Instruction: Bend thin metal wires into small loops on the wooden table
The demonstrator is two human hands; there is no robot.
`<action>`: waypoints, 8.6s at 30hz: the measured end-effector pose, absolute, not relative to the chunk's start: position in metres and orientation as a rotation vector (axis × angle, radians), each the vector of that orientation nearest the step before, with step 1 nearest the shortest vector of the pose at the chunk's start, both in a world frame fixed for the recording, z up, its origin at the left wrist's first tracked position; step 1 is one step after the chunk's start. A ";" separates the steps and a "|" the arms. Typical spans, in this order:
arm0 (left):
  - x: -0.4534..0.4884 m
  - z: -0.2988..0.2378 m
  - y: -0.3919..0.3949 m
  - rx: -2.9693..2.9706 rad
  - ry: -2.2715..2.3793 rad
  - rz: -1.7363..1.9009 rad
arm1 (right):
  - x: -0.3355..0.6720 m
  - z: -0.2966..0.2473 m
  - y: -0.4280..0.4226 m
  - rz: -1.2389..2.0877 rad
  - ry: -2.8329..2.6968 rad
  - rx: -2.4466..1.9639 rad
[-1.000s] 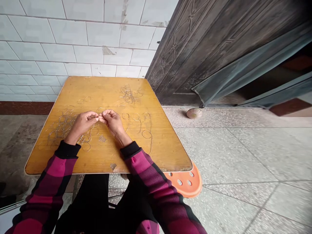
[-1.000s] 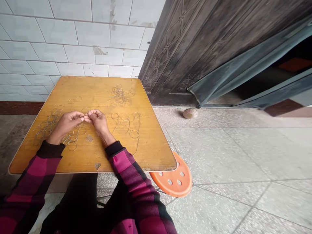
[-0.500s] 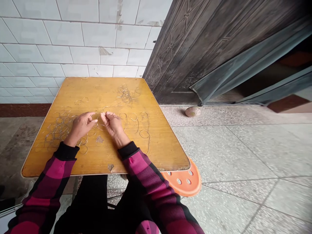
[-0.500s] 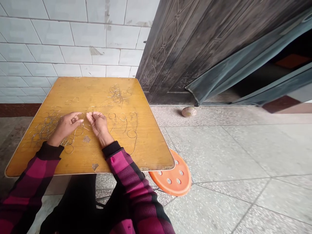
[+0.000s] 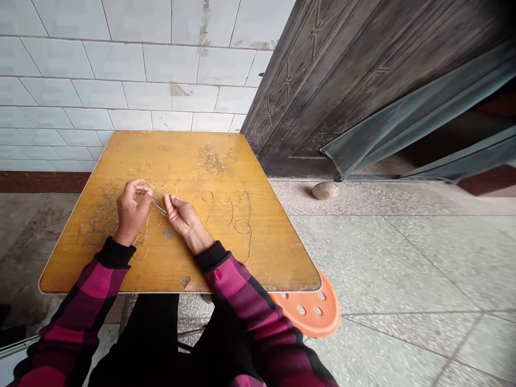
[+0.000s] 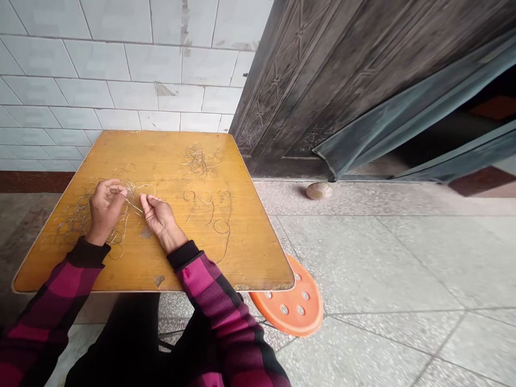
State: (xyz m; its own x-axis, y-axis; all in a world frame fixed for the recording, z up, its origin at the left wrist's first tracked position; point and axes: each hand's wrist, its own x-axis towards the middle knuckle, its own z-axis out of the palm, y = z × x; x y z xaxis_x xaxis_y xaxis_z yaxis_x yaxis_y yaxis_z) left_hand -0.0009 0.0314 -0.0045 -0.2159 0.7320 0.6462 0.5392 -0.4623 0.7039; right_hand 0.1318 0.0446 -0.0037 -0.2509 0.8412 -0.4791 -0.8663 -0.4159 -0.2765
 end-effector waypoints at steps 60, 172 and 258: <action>0.008 0.011 0.010 1.594 1.112 0.763 | 0.186 0.018 0.030 0.630 -1.726 -1.036; 0.061 -0.012 -0.015 0.861 0.663 0.587 | 0.243 -0.001 -0.025 1.315 -1.572 -0.899; 0.066 0.000 -0.016 0.704 0.606 0.458 | 0.235 -0.005 -0.036 1.837 -0.904 -0.874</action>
State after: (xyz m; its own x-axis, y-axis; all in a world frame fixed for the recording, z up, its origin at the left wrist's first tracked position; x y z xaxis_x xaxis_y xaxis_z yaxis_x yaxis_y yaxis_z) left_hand 0.0657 -0.0157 0.0004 0.7361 0.5757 -0.3560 -0.1857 0.6775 0.7117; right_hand 0.2347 -0.0359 -0.0049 -0.3618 0.9107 -0.1995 -0.3974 -0.3442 -0.8506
